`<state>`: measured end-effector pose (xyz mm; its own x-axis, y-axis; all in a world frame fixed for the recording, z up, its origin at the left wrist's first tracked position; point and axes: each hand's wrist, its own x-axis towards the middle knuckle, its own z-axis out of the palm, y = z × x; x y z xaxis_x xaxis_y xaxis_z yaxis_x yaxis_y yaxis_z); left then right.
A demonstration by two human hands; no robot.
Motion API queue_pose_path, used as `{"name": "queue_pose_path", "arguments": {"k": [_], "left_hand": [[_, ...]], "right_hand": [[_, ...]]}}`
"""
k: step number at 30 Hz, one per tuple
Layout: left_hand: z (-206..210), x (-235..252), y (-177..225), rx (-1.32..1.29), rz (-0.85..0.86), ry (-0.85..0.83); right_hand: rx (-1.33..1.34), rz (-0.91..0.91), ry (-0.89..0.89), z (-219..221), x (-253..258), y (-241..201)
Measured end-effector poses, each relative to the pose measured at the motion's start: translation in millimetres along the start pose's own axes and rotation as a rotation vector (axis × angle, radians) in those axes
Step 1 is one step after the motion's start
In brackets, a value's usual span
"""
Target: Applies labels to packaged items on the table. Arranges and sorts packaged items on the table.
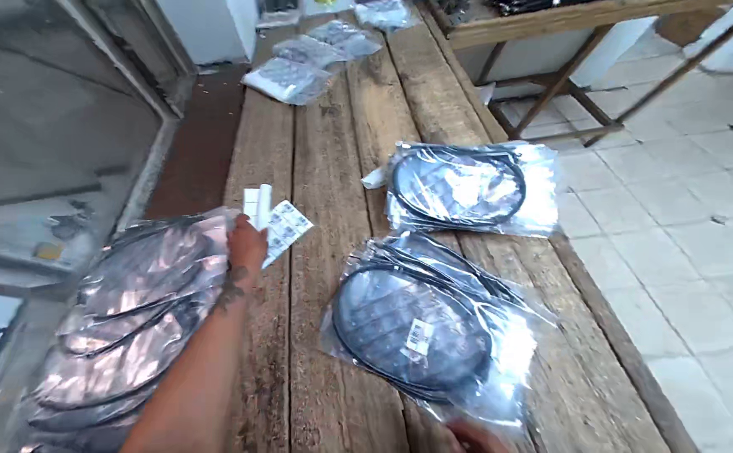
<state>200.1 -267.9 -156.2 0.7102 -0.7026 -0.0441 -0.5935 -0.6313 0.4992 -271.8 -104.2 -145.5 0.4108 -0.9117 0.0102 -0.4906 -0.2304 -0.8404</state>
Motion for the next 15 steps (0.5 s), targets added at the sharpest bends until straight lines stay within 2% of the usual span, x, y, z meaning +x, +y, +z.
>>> {"name": "queue_pose_path", "arguments": {"k": [2, 4, 5, 7, 8, 9, 10, 13, 15], "left_hand": [[-5.1, -32.3, 25.0, -0.12, 0.094, -0.034], [-19.6, -105.3, 53.7, -0.358, 0.245, -0.129], [-24.2, -148.7, 58.5, -0.515, 0.286, -0.241], [-22.8, -219.2, 53.0, -0.799, 0.287, -0.504], [-19.7, -240.5, 45.9, -0.889, 0.259, -0.59], [-16.8, -254.5, 36.7, -0.909, 0.233, -0.604], [-15.1, -264.8, 26.9, -0.86, 0.226, -0.544], [-10.8, -294.1, 7.1, -0.618, 0.276, -0.185], [-8.2, -318.9, 10.6, -0.678, 0.221, -0.197]], "right_hand": [[0.118, 0.01, 0.02, 8.5, 18.1, -11.0], [0.386, 0.185, -0.034, 12.7, 44.0, -24.0], [0.559, 0.26, -0.092, 14.0, 55.1, -25.9], [0.825, 0.303, -0.172, 16.7, 69.0, -27.7], [0.899, 0.318, -0.166, 17.5, 71.4, -31.9], [0.928, 0.342, -0.138, 19.0, 70.8, -36.3], [0.913, 0.366, -0.085, 22.7, 68.1, -39.7], [0.852, 0.396, 0.056, 35.9, 58.7, -47.5], [0.848, 0.392, 0.118, 43.3, 52.7, -54.7]]}}
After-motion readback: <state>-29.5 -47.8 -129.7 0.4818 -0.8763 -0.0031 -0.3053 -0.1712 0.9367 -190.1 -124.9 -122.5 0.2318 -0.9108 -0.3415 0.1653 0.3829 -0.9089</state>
